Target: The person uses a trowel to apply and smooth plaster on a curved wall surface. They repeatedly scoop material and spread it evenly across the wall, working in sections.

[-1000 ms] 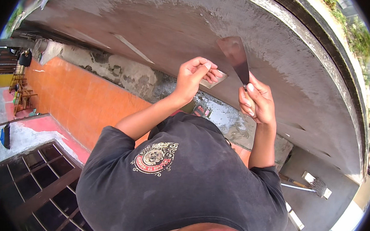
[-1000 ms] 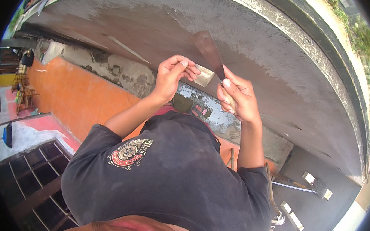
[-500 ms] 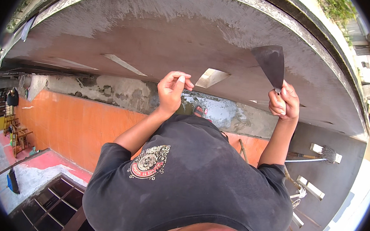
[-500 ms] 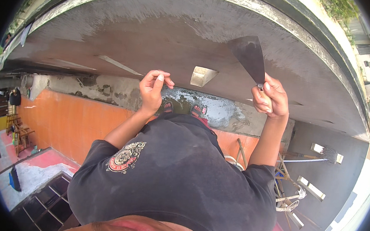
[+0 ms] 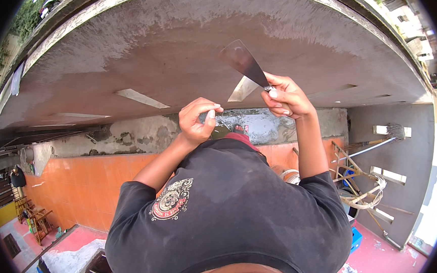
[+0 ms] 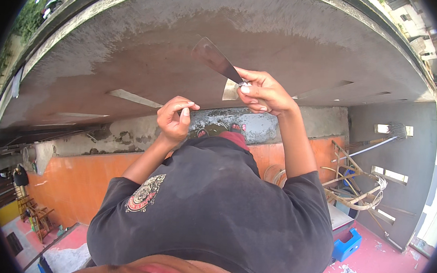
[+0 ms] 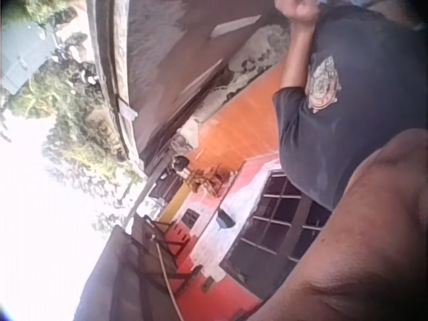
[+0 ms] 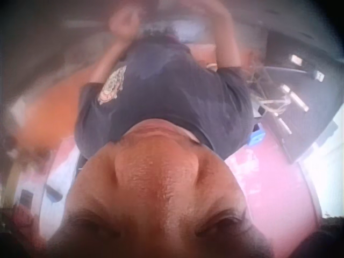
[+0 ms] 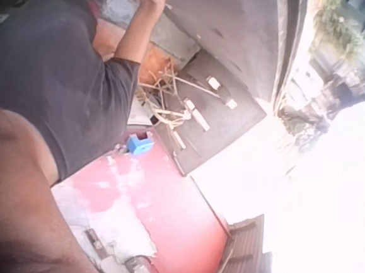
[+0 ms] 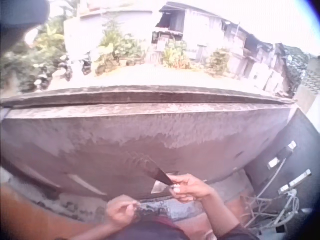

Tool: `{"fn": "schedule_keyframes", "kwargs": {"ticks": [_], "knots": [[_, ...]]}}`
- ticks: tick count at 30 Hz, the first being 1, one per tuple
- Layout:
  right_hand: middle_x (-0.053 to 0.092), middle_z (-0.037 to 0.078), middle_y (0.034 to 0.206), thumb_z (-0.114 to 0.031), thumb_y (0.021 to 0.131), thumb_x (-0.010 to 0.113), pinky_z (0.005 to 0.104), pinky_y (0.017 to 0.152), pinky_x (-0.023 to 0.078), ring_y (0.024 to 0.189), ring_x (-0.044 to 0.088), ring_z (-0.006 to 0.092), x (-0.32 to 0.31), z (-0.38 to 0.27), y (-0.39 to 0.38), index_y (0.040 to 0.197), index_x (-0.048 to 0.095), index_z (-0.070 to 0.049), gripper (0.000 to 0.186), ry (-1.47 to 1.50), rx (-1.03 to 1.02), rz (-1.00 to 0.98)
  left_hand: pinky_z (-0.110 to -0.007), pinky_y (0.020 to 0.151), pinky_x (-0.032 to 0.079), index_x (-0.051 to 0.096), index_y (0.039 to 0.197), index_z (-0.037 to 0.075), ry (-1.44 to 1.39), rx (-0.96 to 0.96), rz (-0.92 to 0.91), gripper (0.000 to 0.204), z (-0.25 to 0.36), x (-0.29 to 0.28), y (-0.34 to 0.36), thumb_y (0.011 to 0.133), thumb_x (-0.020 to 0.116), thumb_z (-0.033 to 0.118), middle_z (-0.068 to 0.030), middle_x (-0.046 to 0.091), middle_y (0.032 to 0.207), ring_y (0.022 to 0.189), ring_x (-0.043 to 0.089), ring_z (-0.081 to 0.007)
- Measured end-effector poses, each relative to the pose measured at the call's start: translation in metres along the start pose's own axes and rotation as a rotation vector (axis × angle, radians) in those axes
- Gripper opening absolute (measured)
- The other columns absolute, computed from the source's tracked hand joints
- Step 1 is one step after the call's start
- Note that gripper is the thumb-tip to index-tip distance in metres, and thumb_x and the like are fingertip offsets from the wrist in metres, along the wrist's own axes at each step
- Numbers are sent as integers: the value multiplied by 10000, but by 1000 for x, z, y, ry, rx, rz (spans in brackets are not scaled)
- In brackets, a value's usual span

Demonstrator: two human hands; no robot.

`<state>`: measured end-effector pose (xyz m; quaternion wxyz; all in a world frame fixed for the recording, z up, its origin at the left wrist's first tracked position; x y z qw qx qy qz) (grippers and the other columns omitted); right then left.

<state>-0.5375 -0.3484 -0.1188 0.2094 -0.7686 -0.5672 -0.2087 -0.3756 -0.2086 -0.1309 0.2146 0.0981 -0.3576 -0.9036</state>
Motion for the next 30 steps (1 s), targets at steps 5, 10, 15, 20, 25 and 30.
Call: {"fn": "schedule_keyframes", "kwargs": {"ticks": [5, 10, 15, 20, 25, 30], "knots": [[466, 3, 657, -143, 1001, 588, 198, 383, 290, 426, 359, 28, 5, 36, -18, 1563, 322, -59, 628, 58, 11, 47, -435, 899, 538, 661, 1068, 38, 403, 349, -71, 378, 28, -4, 18, 706, 703, -62, -144, 696, 1134, 1032, 658, -320], [455, 20, 682, -145, 1005, 572, 209, 399, 314, 437, 365, 36, 33, 42, -8, 1581, 296, -124, 639, 211, -91, -57, -482, 1047, 465, 666, 1162, 92, 578, 473, -209, 485, 34, 25, 46, 709, 743, -64, -137, 621, 1318, 1214, 603, -326], [417, 11, 715, -180, 1024, 548, 210, 420, 342, 441, 375, 41, 47, 34, -1, 1593, 212, -139, 662, 371, -208, -168, -474, 1046, 473, 689, 1164, 102, 528, 586, -154, 483, 33, 40, 75, 698, 758, -5, -120, 624, 1308, 1222, 598, -304], [417, 11, 720, -233, 1061, 487, 203, 421, 359, 439, 384, 44, 30, 29, -6, 1579, 233, -193, 578, 455, -188, -119, -477, 996, 531, 725, 1037, 28, 473, 637, -185, 401, 28, 64, 100, 642, 733, -34, -180, 689, 1204, 1159, 656, -354], [416, 9, 652, -207, 1088, 427, 213, 367, 339, 400, 359, 53, -6, 18, -14, 1537, 338, -178, 458, 397, -116, -35, -442, 957, 563, 738, 956, -4, 524, 663, -200, 310, 22, 87, 110, 650, 709, -47, -163, 732, 1109, 1095, 703, -331], [441, 17, 661, -182, 1081, 442, 210, 377, 329, 422, 363, 56, -25, 14, -12, 1539, 353, -161, 467, 264, -70, -115, -418, 956, 569, 746, 922, 11, 629, 674, -167, 232, 15, 94, 104, 699, 719, -46, -147, 745, 1083, 1079, 714, -308]]}}
Point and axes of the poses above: each hand's wrist, its own y-axis towards the middle knuckle, its own x-axis out of the palm, z = x × y, the point moved 8 cm from there along y, towards the middle knuckle
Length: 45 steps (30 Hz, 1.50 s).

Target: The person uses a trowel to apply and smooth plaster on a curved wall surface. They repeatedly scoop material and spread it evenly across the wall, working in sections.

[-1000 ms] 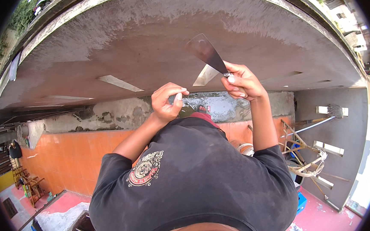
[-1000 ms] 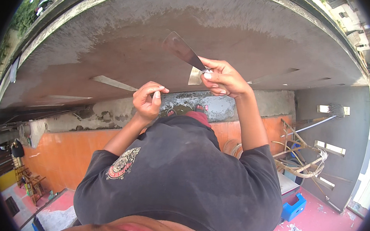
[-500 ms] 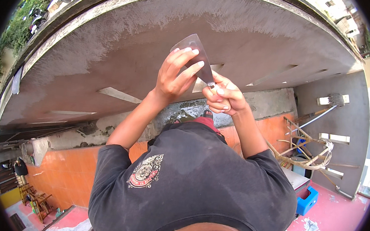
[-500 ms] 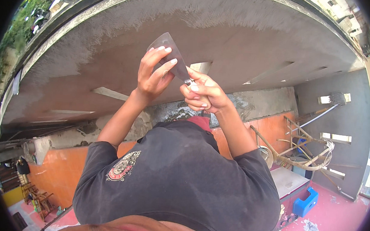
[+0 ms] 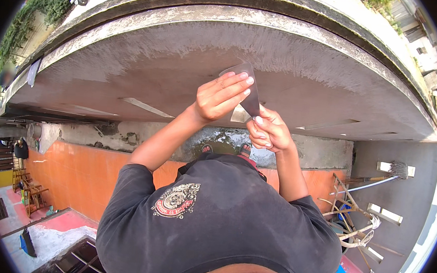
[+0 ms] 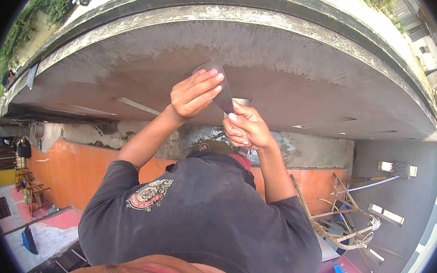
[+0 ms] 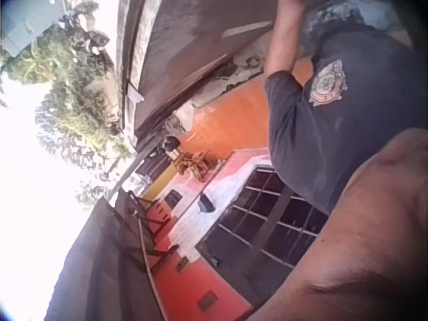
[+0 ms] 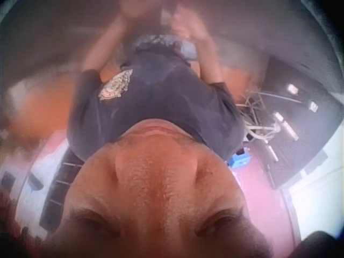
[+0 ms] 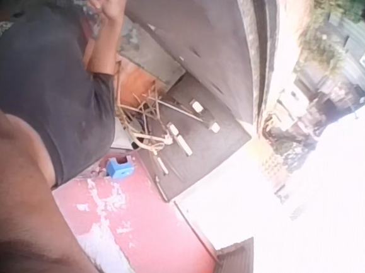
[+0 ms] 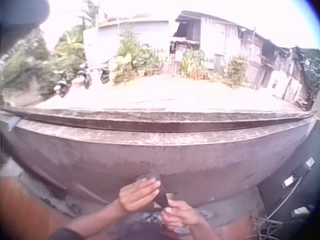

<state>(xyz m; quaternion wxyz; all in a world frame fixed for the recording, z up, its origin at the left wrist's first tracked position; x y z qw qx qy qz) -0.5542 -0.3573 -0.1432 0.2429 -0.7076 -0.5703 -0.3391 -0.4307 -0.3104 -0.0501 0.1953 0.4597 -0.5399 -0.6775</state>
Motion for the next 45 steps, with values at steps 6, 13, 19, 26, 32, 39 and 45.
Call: {"fn": "schedule_keyframes", "kwargs": {"ticks": [6, 13, 19, 26, 32, 39, 45], "knots": [[446, 7, 672, -166, 1067, 481, 214, 396, 336, 455, 358, 50, -1, -19, 13, 1541, 375, -138, 486, -67, 53, -104, -405, 972, 569, 742, 927, 20, 165, 12, 2, 189, 0, -4, 2, 748, 712, -36, -125, 745, 1096, 1083, 714, -277], [446, 25, 668, -135, 1076, 453, 210, 383, 305, 451, 346, 60, 4, -11, 18, 1518, 427, -264, 461, 193, 156, -232, -388, 991, 562, 751, 945, 46, 228, 19, -102, 206, 9, -2, 2, 759, 740, -43, -109, 744, 1115, 1097, 709, -259], [442, 25, 670, -144, 1085, 431, 209, 383, 305, 442, 343, 60, -1, -13, 19, 1530, 410, -270, 463, 199, 207, -198, -394, 994, 558, 741, 924, 57, 320, -212, 56, 200, 0, -20, 9, 751, 727, -43, -97, 749, 1105, 1090, 714, -256], [434, 26, 669, -151, 1094, 391, 213, 389, 312, 425, 352, 66, 11, -9, 10, 1552, 360, -268, 473, 294, 247, -243, -383, 986, 561, 741, 904, 55, 260, -178, -32, 237, 13, -7, 4, 715, 726, -88, -105, 751, 1103, 1083, 717, -248], [433, 30, 665, -158, 1098, 374, 214, 370, 299, 417, 350, 69, 21, -13, 10, 1529, 392, -289, 451, 331, 214, -316, -401, 989, 559, 731, 896, 42, 245, -157, -44, 260, 14, -7, 7, 695, 700, -120, -112, 761, 1049, 1070, 722, -268], [441, 26, 659, -163, 1093, 397, 208, 372, 312, 424, 365, 68, 19, -11, 11, 1546, 368, -282, 470, 226, 277, -162, -400, 987, 556, 716, 865, 51, 275, -274, 160, 255, 8, -25, 7, 689, 721, -133, -109, 763, 1025, 1055, 728, -270], [428, 27, 649, -166, 1093, 394, 205, 369, 310, 408, 352, 73, 33, -15, 16, 1564, 329, -267, 487, 261, 217, -237, -378, 950, 569, 727, 823, 61, 232, -248, 125, 200, 6, -20, 12, 702, 713, -97, -86, 770, 1018, 1033, 735, -232]]}}
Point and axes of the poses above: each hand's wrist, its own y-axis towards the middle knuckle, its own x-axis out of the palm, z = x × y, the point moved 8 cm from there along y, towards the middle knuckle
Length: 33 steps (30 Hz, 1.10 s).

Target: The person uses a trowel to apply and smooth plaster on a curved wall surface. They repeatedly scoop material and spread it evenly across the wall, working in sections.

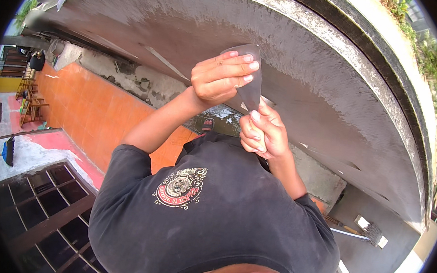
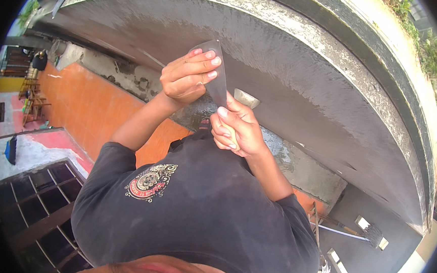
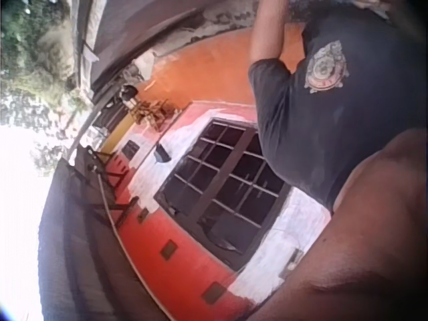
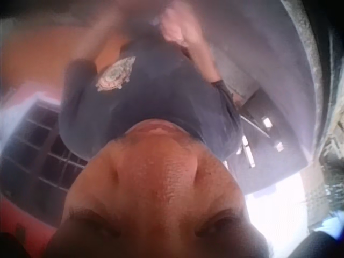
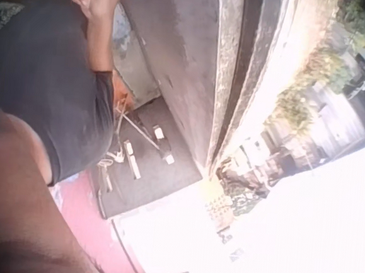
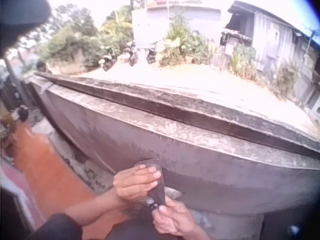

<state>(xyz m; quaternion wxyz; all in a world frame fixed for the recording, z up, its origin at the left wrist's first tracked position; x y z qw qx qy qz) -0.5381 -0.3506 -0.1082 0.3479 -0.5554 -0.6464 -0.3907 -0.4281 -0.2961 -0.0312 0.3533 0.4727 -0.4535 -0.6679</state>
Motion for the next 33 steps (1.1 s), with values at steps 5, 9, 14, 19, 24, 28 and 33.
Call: {"fn": "schedule_keyframes", "kwargs": {"ticks": [5, 9, 14, 19, 24, 28, 33], "knots": [[420, 27, 644, -181, 1090, 401, 213, 369, 322, 410, 344, 71, -3, 2, 2, 1579, 294, -244, 505, -1, 5, 81, -368, 917, 582, 727, 800, 73, 27, -34, 68, 169, -6, -7, 5, 704, 719, -65, -64, 774, 1011, 1014, 740, -217], [421, 29, 644, -188, 1089, 407, 215, 364, 319, 413, 352, 72, 5, 0, 0, 1572, 311, -241, 496, 7, -31, 34, -393, 982, 559, 730, 874, 64, -37, 27, -49, 290, 2, 2, 5, 677, 672, -141, -100, 765, 1043, 1057, 728, -253], [430, 33, 652, -189, 1100, 375, 213, 360, 311, 405, 357, 74, 4, 0, 3, 1531, 377, -250, 436, 10, -37, 37, -395, 976, 556, 715, 820, 65, -4, 0, 43, 210, -3, -5, 10, 715, 710, -116, -104, 767, 1040, 1057, 729, -251], [435, 27, 639, -209, 1103, 371, 216, 360, 309, 392, 363, 76, 7, 7, -5, 1510, 399, -254, 411, 164, -30, -64, -384, 950, 570, 719, 771, 62, -36, 48, -86, 175, 8, 2, 6, 709, 727, -101, -104, 770, 1005, 1021, 739, -245], [422, 21, 628, -207, 1100, 381, 212, 357, 309, 387, 353, 71, -12, 12, -6, 1516, 391, -257, 420, 75, -22, 70, -382, 926, 579, 711, 768, 61, -6, 10, -44, 184, 3, -1, 3, 694, 726, -107, -102, 771, 998, 1012, 743, -246], [420, 21, 630, -190, 1098, 385, 216, 358, 310, 389, 350, 71, -11, 8, -2, 1527, 381, -262, 435, 32, -21, 69, -392, 925, 578, 706, 777, 57, -21, 65, -43, 204, 5, 3, 6, 668, 713, -115, -107, 770, 999, 1025, 739, -255], [422, 16, 628, -186, 1094, 402, 221, 352, 309, 391, 352, 69, -19, 5, -3, 1522, 389, -234, 430, -73, -8, 172, -390, 973, 559, 712, 784, 58, 47, -29, 5, 218, -2, 0, 3, 673, 697, -129, -97, 769, 1010, 1037, 735, -253]]}}
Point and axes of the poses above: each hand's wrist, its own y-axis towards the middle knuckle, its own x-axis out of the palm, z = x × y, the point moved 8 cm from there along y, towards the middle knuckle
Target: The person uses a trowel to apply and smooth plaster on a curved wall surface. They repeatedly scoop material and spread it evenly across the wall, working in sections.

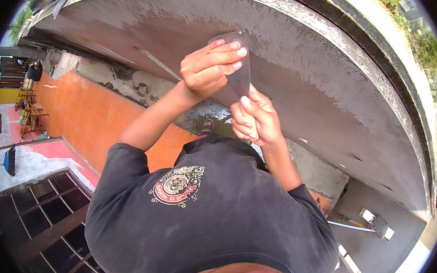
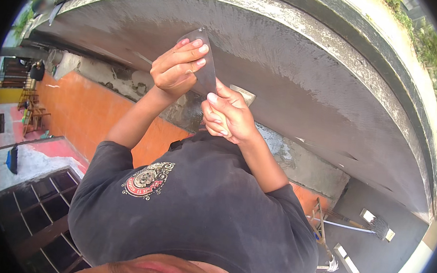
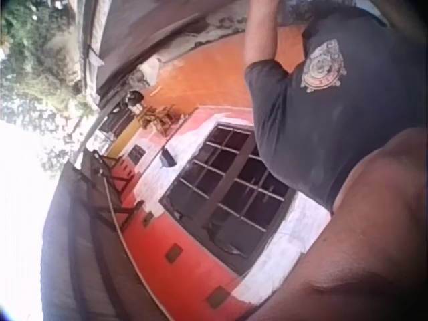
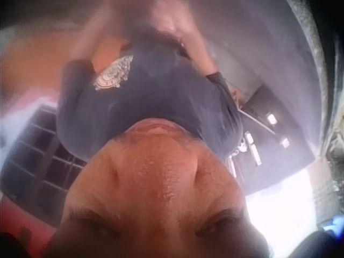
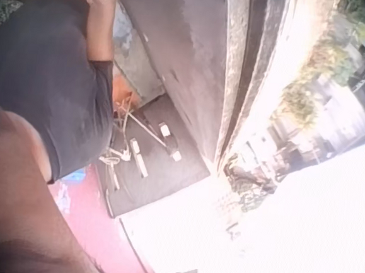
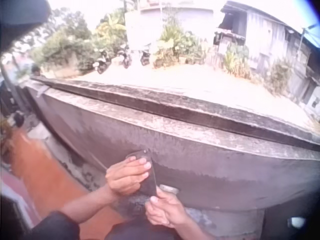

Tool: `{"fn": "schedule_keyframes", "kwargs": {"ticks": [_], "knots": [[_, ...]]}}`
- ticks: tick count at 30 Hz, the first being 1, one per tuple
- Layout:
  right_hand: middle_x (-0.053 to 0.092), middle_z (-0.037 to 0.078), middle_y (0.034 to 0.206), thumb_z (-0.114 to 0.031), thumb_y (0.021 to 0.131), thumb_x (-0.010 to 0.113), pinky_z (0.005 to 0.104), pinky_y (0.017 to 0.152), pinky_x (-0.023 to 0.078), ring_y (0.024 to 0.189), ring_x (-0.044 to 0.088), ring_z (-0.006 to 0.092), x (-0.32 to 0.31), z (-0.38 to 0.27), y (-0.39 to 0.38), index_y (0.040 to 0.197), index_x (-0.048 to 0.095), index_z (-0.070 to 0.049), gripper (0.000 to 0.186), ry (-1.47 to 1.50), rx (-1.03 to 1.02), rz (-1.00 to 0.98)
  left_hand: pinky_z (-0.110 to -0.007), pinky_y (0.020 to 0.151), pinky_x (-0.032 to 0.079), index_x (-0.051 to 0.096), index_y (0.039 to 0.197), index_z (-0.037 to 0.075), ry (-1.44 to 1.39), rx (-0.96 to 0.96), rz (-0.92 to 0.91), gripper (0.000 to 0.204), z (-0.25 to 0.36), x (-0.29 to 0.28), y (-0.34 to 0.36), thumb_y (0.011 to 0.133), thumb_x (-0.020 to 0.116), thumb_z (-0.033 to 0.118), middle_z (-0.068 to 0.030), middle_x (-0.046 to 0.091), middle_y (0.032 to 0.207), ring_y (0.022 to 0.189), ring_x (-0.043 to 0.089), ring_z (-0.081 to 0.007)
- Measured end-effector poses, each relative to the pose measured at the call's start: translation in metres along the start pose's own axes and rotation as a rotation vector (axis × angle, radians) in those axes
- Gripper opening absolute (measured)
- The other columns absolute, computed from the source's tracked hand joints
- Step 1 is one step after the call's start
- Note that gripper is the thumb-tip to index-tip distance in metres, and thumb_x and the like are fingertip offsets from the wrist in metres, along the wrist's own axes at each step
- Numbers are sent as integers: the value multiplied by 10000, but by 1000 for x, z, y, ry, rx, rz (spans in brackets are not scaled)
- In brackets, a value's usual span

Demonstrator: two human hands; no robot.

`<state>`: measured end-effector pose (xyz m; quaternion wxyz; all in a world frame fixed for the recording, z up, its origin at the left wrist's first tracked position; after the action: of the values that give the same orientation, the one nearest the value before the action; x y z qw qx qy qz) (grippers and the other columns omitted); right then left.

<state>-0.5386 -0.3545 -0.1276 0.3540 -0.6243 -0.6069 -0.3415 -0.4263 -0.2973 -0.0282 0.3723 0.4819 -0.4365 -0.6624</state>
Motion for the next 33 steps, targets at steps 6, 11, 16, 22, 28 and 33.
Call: {"fn": "schedule_keyframes", "kwargs": {"ticks": [6, 11, 16, 22, 28, 33], "knots": [[432, 16, 632, -189, 1096, 394, 212, 360, 308, 387, 365, 72, 7, 0, -6, 1514, 390, -228, 421, 81, -13, -140, -385, 957, 565, 732, 812, 60, -66, 68, -54, 259, 5, 8, -6, 656, 683, -140, -98, 768, 1023, 1027, 738, -255], [429, 21, 631, -177, 1092, 398, 212, 348, 302, 380, 348, 73, 7, -1, -5, 1514, 394, -238, 426, 108, -18, -108, -383, 949, 569, 720, 798, 60, -39, 40, -54, 231, 9, 6, -4, 679, 702, -138, -96, 769, 1022, 1025, 739, -251], [424, 21, 622, -167, 1088, 410, 215, 347, 303, 382, 356, 72, 4, -8, -3, 1488, 432, -215, 403, 49, -5, -15, -378, 960, 566, 709, 799, 66, -15, 45, -10, 208, 7, 2, 9, 707, 719, -120, -97, 771, 1017, 1040, 734, -238], [414, 20, 612, -170, 1086, 412, 215, 349, 300, 370, 336, 76, 12, -11, -6, 1512, 389, -203, 428, 58, 4, -74, -372, 939, 580, 718, 765, 68, -35, 135, -33, 233, 19, 9, 6, 686, 686, -150, -68, 776, 984, 1006, 744, -213], [412, 26, 621, -168, 1087, 404, 219, 348, 297, 377, 341, 76, 0, -7, -7, 1525, 371, -208, 441, 37, 38, 77, -381, 942, 574, 717, 798, 59, -3, 37, 56, 243, 9, 4, 0, 671, 679, -144, -95, 772, 1010, 1023, 740, -250], [426, 26, 632, -170, 1090, 405, 222, 353, 305, 380, 349, 78, 27, -17, -6, 1514, 401, -210, 426, 102, -17, -199, -387, 950, 570, 711, 807, 54, 3, 109, 22, 242, 11, 3, 5, 667, 680, -141, -105, 769, 1021, 1037, 736, -250]]}}
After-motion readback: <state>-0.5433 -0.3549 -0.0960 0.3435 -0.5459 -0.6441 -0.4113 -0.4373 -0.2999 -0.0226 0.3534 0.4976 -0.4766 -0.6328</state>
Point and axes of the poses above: each hand's wrist, its own y-axis towards the middle knuckle, its own x-axis out of the palm, z = x × y, the point moved 8 cm from there along y, towards the middle knuckle
